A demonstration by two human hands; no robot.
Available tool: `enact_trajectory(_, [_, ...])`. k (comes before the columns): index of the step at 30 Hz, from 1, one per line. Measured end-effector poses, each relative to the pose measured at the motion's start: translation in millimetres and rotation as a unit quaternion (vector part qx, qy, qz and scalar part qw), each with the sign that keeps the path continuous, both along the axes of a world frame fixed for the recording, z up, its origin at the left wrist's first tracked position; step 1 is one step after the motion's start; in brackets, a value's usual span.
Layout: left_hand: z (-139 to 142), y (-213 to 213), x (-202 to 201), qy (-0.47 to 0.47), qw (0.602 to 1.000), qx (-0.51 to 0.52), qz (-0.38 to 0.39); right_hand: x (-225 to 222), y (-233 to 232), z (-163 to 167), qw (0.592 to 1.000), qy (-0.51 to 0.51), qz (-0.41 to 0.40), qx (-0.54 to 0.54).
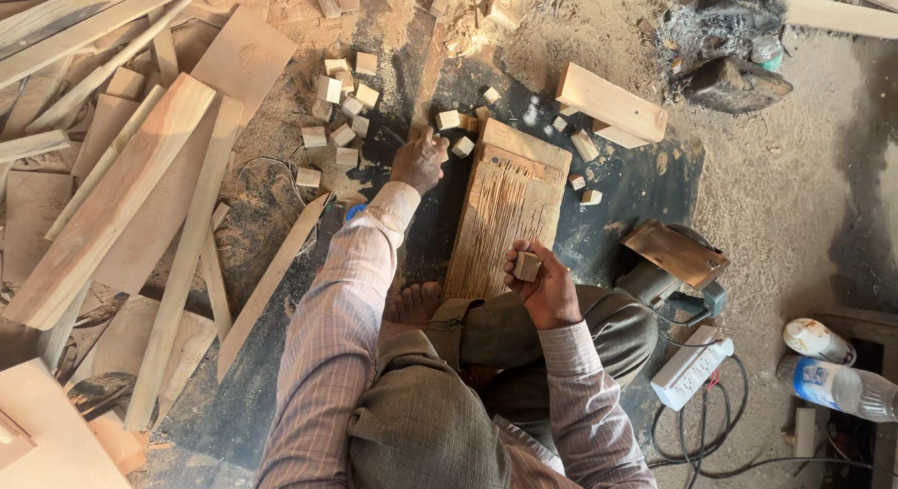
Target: The person sits on the floor and cuts small wooden blocks and a thin wood strip with a handheld circular saw, steadying each piece by hand or foot. They mark a piece with a pencil, gather cut blocks into a pile, and continue cutting more pieces.
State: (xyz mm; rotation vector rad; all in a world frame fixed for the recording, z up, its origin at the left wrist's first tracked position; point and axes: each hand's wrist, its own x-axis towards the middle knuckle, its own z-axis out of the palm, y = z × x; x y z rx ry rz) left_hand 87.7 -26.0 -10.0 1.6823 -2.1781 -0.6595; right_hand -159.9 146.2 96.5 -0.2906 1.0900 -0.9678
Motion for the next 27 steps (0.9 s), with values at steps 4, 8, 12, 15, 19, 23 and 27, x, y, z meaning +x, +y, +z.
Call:
enact_trajectory(4, [-11,0,3,0.098,0.995,0.012,0.035,4,-4,-5,0.999,-0.051,-0.013,-0.012])
enact_trajectory(8, [-5,6,4,0.276,0.961,-0.018,0.015,11,-18,-8,0.994,-0.107,-0.036,-0.016])
enact_trajectory(12, [21,38,-13,0.384,0.915,-0.072,-0.102,20,-52,-23,0.993,-0.106,-0.044,0.028])
enact_trajectory(15, [37,51,-29,0.334,0.916,-0.109,-0.194,25,-72,-45,0.992,-0.102,-0.047,0.058])
enact_trajectory(19, [33,35,-21,0.341,0.922,-0.055,-0.174,23,-87,-72,0.978,-0.202,-0.043,0.017])
enact_trajectory(23, [11,-3,3,0.168,0.981,-0.083,-0.039,14,-88,-74,0.963,-0.269,-0.021,-0.008])
enact_trajectory(27, [1,-29,1,0.063,0.996,0.06,-0.004,12,-91,-61,0.955,-0.296,-0.023,-0.022])
